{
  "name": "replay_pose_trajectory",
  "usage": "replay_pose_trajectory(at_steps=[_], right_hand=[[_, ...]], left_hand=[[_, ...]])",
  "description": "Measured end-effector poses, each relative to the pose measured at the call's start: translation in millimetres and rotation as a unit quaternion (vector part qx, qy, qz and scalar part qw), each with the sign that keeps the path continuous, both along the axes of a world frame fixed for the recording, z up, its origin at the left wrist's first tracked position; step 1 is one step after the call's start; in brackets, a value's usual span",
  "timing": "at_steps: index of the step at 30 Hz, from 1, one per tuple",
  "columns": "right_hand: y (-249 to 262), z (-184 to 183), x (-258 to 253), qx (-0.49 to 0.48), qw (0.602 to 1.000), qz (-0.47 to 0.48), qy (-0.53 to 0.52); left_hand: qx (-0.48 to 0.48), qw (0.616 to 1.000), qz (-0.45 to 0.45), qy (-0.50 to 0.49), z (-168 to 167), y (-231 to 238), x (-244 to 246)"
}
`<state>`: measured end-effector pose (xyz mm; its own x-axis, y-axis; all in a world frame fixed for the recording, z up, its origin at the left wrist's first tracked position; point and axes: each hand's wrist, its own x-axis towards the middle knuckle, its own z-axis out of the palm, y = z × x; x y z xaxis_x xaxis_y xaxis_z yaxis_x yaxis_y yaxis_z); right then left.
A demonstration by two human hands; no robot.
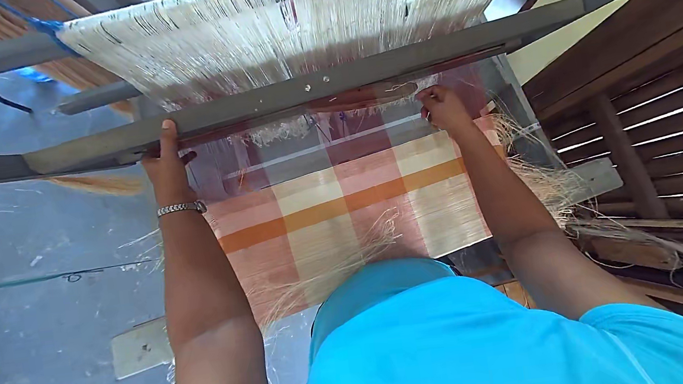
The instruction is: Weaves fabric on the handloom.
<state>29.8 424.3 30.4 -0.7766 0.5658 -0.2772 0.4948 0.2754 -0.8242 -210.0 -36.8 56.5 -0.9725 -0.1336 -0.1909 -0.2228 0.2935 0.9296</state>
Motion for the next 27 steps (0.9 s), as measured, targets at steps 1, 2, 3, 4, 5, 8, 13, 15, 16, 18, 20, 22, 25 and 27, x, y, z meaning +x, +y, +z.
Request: replay_pose_trajectory(at_steps=[1, 2, 3, 4, 5, 8, 13, 15, 16, 18, 20, 22, 25, 27], right_hand=[[-4, -1, -2, -0.003, 1.000, -0.009, -0.003], [-10, 1, -3, -0.002, 1.000, -0.011, -0.007], [-16, 3, -4, -0.003, 1.000, -0.010, -0.010], [-23, 4, -6, -0.003, 1.000, -0.007, -0.015], [-29, 5, -9, -0.004, 1.000, -0.001, -0.024], [-38, 0, -16, -0.002, 0.999, 0.000, -0.040], [-17, 0, -6, -0.378, 0.913, 0.089, 0.122], [-5, -8, 1, -0.499, 0.847, 0.119, 0.142], [-3, -6, 1, -0.494, 0.853, 0.118, 0.118], [-10, -1, 4, -0.437, 0.890, 0.105, 0.076], [-21, 4, 7, -0.359, 0.926, 0.095, 0.063], [-27, 7, 14, -0.284, 0.953, 0.078, 0.064], [-17, 9, 32, -0.109, 0.988, -0.026, 0.104], [10, 6, 45, 0.073, 0.986, -0.114, 0.098]], left_hand=[[0.008, 1.000, -0.006, -0.001, 1, -3, -2], [0.012, 1.000, -0.015, 0.001, 1, -6, -4], [0.016, 1.000, -0.022, 0.003, 0, -7, -5], [0.025, 0.999, -0.025, 0.004, -2, -8, -5], [0.038, 0.999, -0.029, 0.003, -3, -8, -5], [0.061, 0.998, -0.034, -0.003, -7, -7, -3], [0.040, 0.997, -0.051, -0.032, -9, -9, -6], [0.034, 0.997, -0.061, -0.032, -14, -11, -11], [0.039, 0.997, -0.065, -0.029, -16, -11, -13], [0.033, 0.996, -0.078, -0.028, -20, -12, -13], [0.028, 0.995, -0.094, -0.032, -20, -14, -14], [0.028, 0.993, -0.108, -0.038, -26, -19, -18], [0.033, 0.989, -0.132, -0.054, -36, -21, -27], [0.037, 0.988, -0.137, -0.060, -34, -17, -26]])
